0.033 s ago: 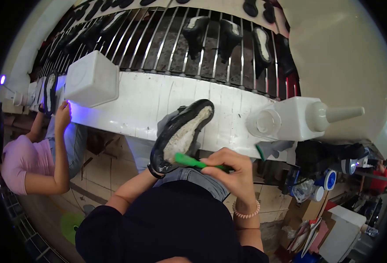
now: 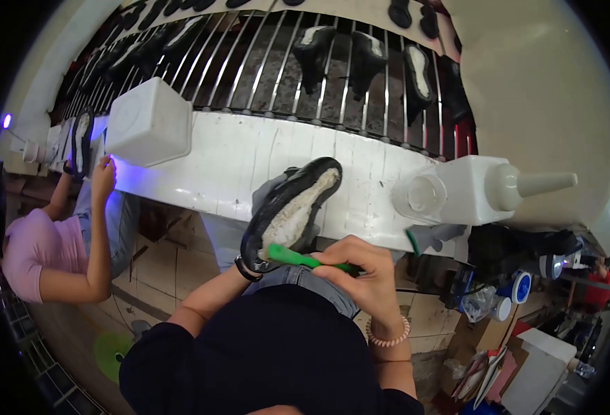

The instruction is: Apply adhesive to the perimeter of shoe soles using a small brush.

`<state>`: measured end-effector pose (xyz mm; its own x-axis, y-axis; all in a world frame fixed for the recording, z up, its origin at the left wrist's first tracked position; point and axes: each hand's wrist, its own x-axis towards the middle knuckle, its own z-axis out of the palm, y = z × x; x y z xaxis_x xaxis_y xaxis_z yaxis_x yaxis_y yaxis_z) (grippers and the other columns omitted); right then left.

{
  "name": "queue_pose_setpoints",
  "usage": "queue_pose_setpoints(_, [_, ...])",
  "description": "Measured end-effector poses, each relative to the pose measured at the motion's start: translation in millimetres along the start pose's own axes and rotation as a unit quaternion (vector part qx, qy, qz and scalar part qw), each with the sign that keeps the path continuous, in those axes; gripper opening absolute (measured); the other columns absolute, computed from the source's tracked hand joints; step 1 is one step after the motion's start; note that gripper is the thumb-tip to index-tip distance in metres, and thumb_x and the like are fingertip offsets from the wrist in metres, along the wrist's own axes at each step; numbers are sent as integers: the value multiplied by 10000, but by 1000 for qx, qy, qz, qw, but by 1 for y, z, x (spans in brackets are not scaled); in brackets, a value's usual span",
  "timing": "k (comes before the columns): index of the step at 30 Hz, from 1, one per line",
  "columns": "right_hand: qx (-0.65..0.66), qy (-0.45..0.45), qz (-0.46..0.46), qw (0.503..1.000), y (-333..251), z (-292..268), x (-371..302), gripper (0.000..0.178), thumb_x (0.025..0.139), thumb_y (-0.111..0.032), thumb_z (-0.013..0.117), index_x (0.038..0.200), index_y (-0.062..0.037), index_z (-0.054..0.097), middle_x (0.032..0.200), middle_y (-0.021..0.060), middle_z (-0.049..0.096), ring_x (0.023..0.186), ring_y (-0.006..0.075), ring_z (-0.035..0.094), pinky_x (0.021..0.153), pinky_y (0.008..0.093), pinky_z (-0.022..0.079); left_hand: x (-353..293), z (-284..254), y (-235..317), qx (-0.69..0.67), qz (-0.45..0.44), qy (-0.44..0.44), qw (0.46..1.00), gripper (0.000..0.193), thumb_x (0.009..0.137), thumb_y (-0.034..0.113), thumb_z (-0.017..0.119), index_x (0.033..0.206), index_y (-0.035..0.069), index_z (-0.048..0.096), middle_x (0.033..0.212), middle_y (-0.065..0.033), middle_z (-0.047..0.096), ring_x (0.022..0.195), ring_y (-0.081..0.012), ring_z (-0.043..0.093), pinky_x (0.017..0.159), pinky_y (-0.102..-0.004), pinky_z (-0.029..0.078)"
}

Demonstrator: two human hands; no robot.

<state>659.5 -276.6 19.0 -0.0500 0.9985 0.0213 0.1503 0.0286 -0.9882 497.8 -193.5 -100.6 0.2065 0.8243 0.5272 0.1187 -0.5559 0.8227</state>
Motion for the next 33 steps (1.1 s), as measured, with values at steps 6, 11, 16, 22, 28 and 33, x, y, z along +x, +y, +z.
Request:
queue_pose_setpoints(6, [-81,68,21,994,7,11,16,99,775,6,761,853,25,703,779,67,661,697,110,605,604,213,446,-44,4,-30,-126,-190,-34,973,816,684,231,828,1355,9,421,1278,-156,527,1148,-325,517,979,-423,396])
queue_pose_setpoints(11, [-118,88,-34,988,5,6,16,113,775,26,754,866,43,690,784,77,653,677,112,594,595,224,448,-1,-14,12,-8,-19,-36,999,718,717,213,788,1328,29,457,1268,-139,538,1128,-317,533,965,-421,400])
queue_pose_setpoints(16, [-147,34,-64,986,-15,5,10,163,734,54,772,875,51,691,790,90,653,704,139,630,616,244,482,5,-30,18,69,51,-90,992,771,682,281,826,1323,23,484,1275,-133,529,1167,-328,506,991,-418,386])
queue_pose_setpoints(22, [-146,17,-93,985,-29,4,7,194,670,59,799,834,54,694,770,107,658,687,147,613,602,233,452,18,-42,42,60,26,-134,989,738,724,277,744,1359,53,443,1243,-123,548,1059,-312,543,920,-405,412])
queue_pose_setpoints(28, [-168,-12,-136,976,-31,-4,16,164,722,18,790,851,23,690,801,85,660,681,132,658,583,240,519,33,-51,41,30,0,-246,969,832,689,279,810,1403,110,417,1241,-125,556,1073,-315,548,942,-402,423])
queue_pose_setpoints(33, [-197,-5,-149,969,-33,-16,29,139,741,-4,782,845,5,691,796,68,658,659,118,651,526,235,495,58,-55,37,-26,30,-308,950,862,639,242,830,1392,103,434,1222,-114,571,1070,-289,563,929,-391,440])
